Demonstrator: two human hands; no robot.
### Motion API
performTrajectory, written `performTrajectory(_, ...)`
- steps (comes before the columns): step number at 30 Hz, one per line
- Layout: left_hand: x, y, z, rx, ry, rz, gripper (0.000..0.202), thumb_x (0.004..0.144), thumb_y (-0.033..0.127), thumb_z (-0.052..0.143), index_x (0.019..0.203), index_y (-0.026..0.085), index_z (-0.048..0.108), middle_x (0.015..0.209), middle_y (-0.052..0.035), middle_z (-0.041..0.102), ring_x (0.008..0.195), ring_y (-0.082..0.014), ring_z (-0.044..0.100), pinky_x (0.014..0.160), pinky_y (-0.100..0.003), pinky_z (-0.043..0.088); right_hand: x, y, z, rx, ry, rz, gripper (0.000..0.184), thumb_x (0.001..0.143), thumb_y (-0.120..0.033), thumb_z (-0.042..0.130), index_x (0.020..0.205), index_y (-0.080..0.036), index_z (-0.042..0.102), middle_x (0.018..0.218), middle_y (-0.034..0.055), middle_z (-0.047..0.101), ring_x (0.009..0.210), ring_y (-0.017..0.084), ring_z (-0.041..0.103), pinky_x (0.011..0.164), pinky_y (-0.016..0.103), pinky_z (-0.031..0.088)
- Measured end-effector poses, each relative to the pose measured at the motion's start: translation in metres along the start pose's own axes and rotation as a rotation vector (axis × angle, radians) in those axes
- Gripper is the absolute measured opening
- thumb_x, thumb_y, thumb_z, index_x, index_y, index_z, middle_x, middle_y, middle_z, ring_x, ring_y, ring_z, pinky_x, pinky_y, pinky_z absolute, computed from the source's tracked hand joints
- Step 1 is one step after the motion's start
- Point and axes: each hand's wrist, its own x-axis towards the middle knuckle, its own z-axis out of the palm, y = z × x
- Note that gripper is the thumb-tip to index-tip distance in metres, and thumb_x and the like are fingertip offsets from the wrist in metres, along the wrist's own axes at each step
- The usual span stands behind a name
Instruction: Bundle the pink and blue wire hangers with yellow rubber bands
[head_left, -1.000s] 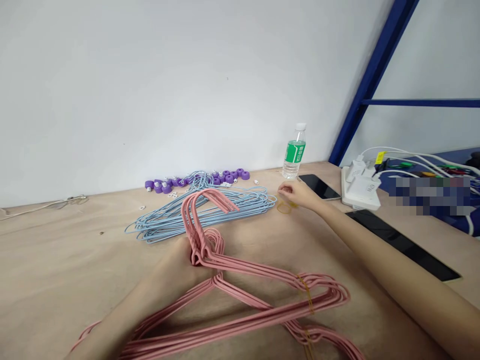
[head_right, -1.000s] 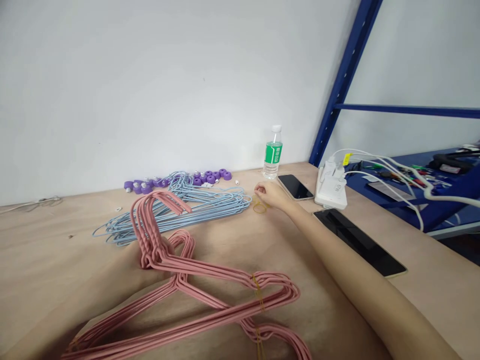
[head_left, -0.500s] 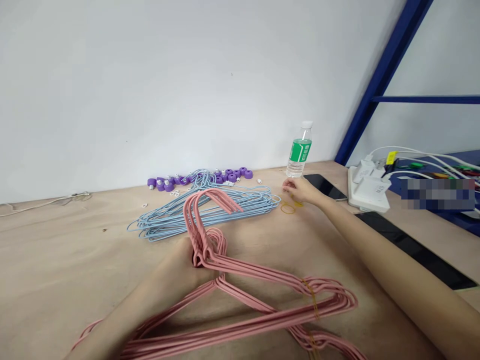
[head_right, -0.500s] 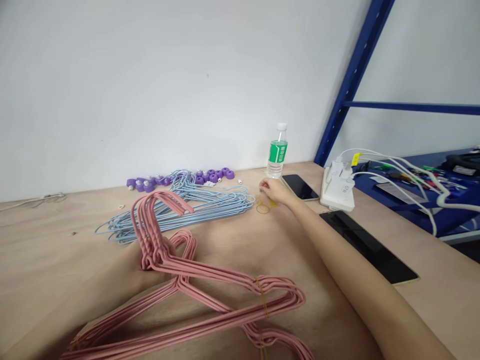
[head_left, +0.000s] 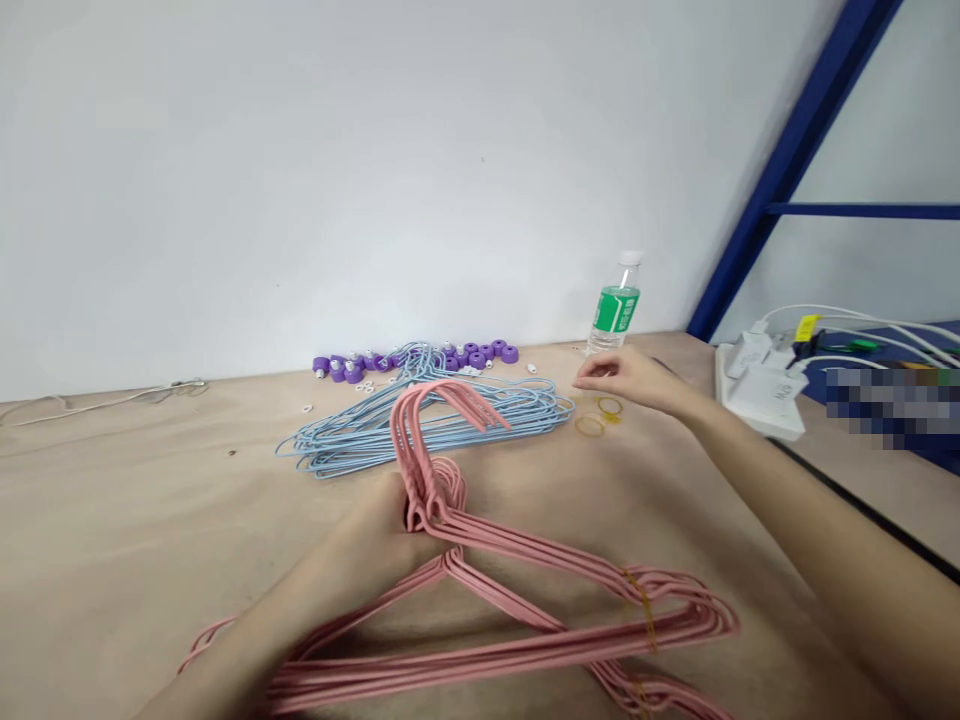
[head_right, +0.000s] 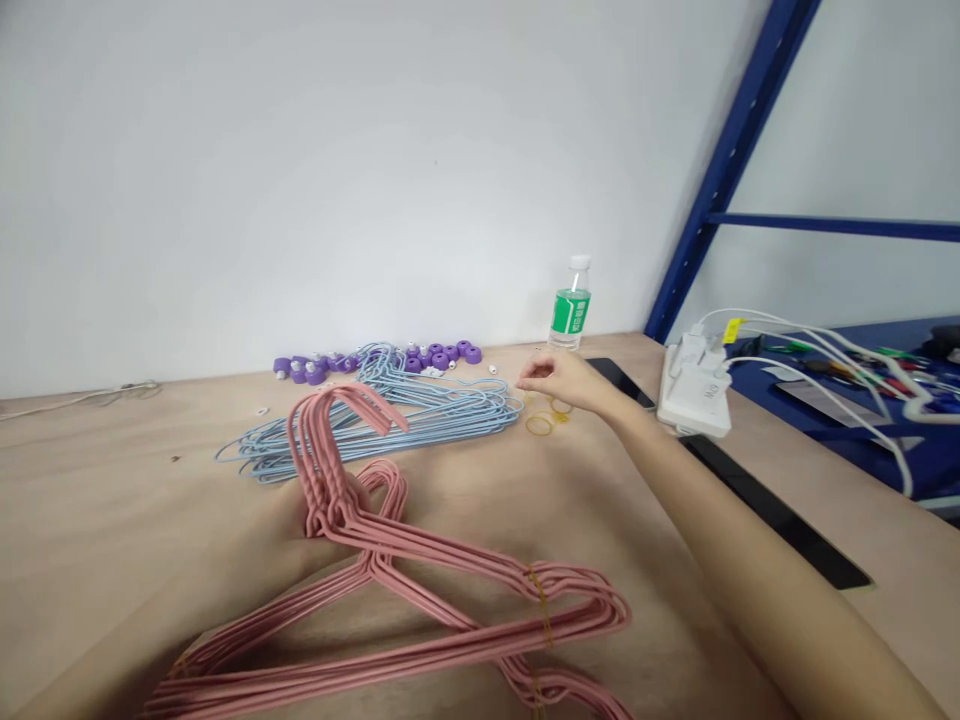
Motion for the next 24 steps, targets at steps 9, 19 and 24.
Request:
performTrajectory(9, -0.001, -0.004, -0.007, -0.235, -0.165, -0.119, 0.058, 0.052, 0.025, 0.072, 0.104, 0.018, 0.048, 0.079, 0.0020, 0.051, 0.078, -0.0182, 0.049, 0.072, -0.032, 0.040, -0.048, -0.104, 0.035, 0.745, -0.484, 0.004, 0.020, 0.055, -0.035, 0.068, 0.057, -0.017, 0.060, 0.055, -0.0036, 0.054, 0.055, 0.009, 0.045, 0.057, 0.025, 0.035)
performTrajectory(19, 0.004, -0.008, -0.008, -0.410, -0.279, -0.134, 0.045, 0.052, 0.027, 0.074, 0.091, 0.015, 0.055, 0.070, 0.0032, 0.051, 0.062, -0.0099, 0.045, 0.050, -0.021, 0.034, -0.051, -0.111, 0.056, 0.948, -0.407, 0.150, 0.020, 0.046, -0.029, 0.075, 0.048, -0.018, 0.059, 0.050, -0.0051, 0.054, 0.053, 0.007, 0.043, 0.055, 0.024, 0.033)
performTrajectory(24, 0.004, -0.005, -0.006, -0.502, -0.286, -0.130, 0.032, 0.057, 0.026, 0.072, 0.079, 0.016, 0.051, 0.062, 0.0069, 0.046, 0.050, -0.0047, 0.037, 0.039, -0.018, 0.025, -0.054, -0.112, 0.057, 0.967, -0.452, 0.148, 0.026, 0.042, -0.029, 0.078, 0.047, -0.017, 0.056, 0.055, -0.0041, 0.058, 0.058, 0.009, 0.050, 0.063, 0.026, 0.039)
